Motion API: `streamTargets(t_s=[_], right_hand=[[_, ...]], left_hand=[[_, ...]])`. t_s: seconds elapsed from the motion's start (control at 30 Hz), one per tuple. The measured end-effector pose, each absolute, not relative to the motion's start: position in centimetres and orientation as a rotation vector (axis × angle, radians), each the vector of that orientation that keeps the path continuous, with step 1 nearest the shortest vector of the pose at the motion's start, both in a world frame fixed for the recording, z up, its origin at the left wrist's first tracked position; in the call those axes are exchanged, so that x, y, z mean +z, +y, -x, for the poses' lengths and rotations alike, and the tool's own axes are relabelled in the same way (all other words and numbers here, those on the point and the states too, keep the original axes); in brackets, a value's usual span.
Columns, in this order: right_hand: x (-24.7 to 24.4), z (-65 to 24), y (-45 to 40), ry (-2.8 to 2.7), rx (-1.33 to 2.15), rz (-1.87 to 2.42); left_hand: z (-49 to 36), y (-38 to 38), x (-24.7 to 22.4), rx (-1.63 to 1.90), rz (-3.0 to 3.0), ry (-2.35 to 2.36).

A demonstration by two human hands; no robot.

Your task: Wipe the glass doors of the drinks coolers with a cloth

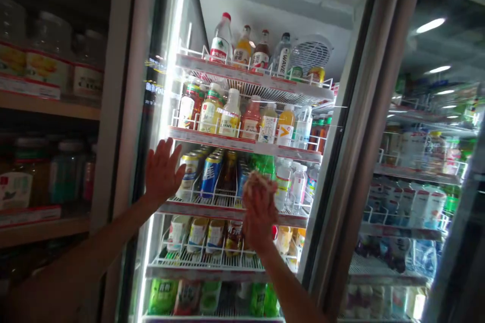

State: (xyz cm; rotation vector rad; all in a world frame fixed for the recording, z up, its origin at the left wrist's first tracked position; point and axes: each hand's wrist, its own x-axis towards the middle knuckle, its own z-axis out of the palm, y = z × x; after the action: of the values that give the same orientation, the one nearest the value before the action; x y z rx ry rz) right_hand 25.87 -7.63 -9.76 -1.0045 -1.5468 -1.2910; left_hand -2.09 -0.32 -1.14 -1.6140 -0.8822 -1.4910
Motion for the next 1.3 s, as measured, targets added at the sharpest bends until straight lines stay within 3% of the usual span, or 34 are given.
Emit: streamTargets(t_s=[0.13,0.4,0.67,0.9,1.17,1.3], right_hand=[[-13.1,-23.2,-8.3,-1.845,-1.371,0.887],[-9.1,-33.1,-8.4,-1.103,-1.328,1.151],[-15.9,-20.0,-8.1,-1.925,-1.245,0.885],[-9.0,-28.8,-7.9,-1.345,-1.29,1.11],[-14.5,-22.9,-8.4,-1.965,-1.38,0.848],[-10.9,-28.5,-8.6,-1.721,-1.393,0.94]], left_hand=[[2.6,-0.3,-1.3,-1.451,1.62,-0.865],[3.6,-0.2,-1.7,-1.385,1.652,-0.858],[3.6,-0.1,-1.7,-1.401,1.659,-0.841],[3.7,-0.3,-1.8,-1.365,1.667,-0.855],[3.8,-0.1,-1.8,-1.41,1.674,-0.822],[3.7,-0.3,-2.0,-1.415,1.706,-0.854]])
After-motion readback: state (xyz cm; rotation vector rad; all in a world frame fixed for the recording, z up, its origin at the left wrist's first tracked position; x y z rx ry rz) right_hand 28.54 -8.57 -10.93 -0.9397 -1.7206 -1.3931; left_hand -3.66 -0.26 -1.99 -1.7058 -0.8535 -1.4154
